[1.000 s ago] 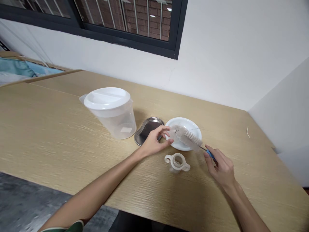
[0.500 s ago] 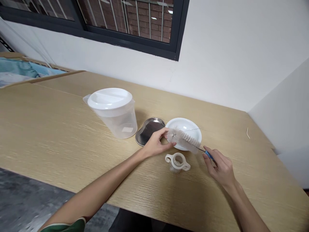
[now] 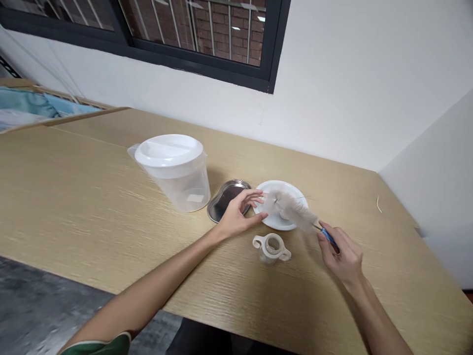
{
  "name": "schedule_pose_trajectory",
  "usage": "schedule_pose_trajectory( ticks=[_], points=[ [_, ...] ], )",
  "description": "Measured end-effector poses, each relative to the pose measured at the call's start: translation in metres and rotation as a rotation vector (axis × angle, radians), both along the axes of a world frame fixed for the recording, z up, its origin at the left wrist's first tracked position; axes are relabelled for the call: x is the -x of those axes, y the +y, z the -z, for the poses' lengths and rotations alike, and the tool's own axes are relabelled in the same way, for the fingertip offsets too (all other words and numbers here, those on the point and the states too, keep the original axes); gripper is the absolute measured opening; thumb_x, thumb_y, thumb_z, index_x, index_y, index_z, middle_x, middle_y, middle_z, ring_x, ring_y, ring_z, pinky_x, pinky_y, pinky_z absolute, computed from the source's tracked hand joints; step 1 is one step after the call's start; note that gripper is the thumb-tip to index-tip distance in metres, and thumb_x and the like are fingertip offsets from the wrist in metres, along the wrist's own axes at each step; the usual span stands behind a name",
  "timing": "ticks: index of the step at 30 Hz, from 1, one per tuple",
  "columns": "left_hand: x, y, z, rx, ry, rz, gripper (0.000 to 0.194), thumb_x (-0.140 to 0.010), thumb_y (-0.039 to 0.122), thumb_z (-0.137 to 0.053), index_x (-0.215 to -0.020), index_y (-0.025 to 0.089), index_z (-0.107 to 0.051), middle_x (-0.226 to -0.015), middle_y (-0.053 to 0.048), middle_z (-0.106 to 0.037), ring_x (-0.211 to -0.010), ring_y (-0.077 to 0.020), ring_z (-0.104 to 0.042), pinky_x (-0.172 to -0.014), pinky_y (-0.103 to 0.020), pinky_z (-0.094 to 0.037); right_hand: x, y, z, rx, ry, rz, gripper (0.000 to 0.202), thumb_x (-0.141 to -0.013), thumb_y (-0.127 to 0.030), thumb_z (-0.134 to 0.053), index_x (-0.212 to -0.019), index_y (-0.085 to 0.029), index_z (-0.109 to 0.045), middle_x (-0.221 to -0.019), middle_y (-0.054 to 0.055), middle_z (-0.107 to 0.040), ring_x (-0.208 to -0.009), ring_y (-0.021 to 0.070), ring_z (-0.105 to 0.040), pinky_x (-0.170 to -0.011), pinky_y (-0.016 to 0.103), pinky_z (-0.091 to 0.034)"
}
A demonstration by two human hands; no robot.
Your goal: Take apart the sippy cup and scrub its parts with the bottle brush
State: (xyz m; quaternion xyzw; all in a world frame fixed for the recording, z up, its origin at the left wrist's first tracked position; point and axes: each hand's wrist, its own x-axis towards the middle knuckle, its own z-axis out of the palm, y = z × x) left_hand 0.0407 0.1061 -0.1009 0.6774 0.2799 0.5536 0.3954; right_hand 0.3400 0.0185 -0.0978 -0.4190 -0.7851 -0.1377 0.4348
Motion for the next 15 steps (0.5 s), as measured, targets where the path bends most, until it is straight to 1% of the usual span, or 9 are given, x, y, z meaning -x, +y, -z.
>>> schedule_pose_trajectory(
  ticks=[3, 8, 10, 13, 15],
  points=[
    [0.0002, 0.0007, 0.0004, -0.008, -0.044, 0.006, 0.055, -0.077, 0.022, -0.084, -0.126, 0.02, -0.058, -0.126, -0.013, -0.069, -0.106, -0.0198, -0.069, -0.088, -0.034, -0.054, 0.001, 0.001, 0.0022, 0.013, -0.025, 0.002, 0.037, -0.091, -0.007, -0.067, -0.127, -0.012, -0.063, -0.08, 0.001, -0.062, -0.059, 0.0081, -0.052, -0.057, 0.022, -0.042],
    [0.0016, 0.001, -0.0009, -0.009, -0.042, 0.016, 0.057, -0.078, 0.021, -0.084, -0.127, 0.02, -0.055, -0.13, -0.016, -0.068, -0.112, -0.0221, -0.068, -0.09, -0.036, -0.053, 0.0013, 0.001, 0.003, 0.006, 0.045, 0.079, 0.032, -0.092, -0.009, -0.067, -0.124, -0.012, -0.064, -0.077, 0.0, -0.059, -0.056, 0.0068, -0.047, -0.054, 0.021, -0.039],
    [0.002, 0.0012, -0.0015, -0.016, -0.035, 0.008, 0.058, -0.077, 0.021, -0.085, -0.127, 0.019, -0.055, -0.129, -0.016, -0.069, -0.111, -0.0225, -0.069, -0.089, -0.036, -0.053, 0.0014, 0.0002, 0.0029, 0.009, 0.038, 0.054, 0.033, -0.092, -0.009, -0.067, -0.125, -0.012, -0.064, -0.077, 0.0, -0.059, -0.056, 0.0068, -0.046, -0.054, 0.021, -0.039],
    [0.0022, 0.0015, -0.0027, -0.042, -0.046, -0.002, 0.058, -0.076, 0.021, -0.085, -0.126, 0.019, -0.056, -0.128, -0.015, -0.07, -0.109, -0.0217, -0.07, -0.088, -0.035, -0.052, 0.0018, 0.0001, 0.0034, 0.02, -0.006, 0.014, 0.034, -0.092, -0.009, -0.066, -0.126, -0.013, -0.064, -0.077, 0.0, -0.061, -0.057, 0.0077, -0.05, -0.055, 0.021, -0.041],
    [0.0022, 0.0015, -0.0036, -0.049, -0.054, -0.002, 0.057, -0.076, 0.02, -0.085, -0.125, 0.019, -0.056, -0.129, -0.015, -0.069, -0.109, -0.0213, -0.07, -0.087, -0.035, -0.052, 0.0013, 0.0008, 0.0034, 0.02, 0.002, 0.041, 0.032, -0.093, -0.01, -0.065, -0.125, -0.013, -0.064, -0.078, 0.0, -0.062, -0.057, 0.0081, -0.052, -0.055, 0.021, -0.042]
  ],
)
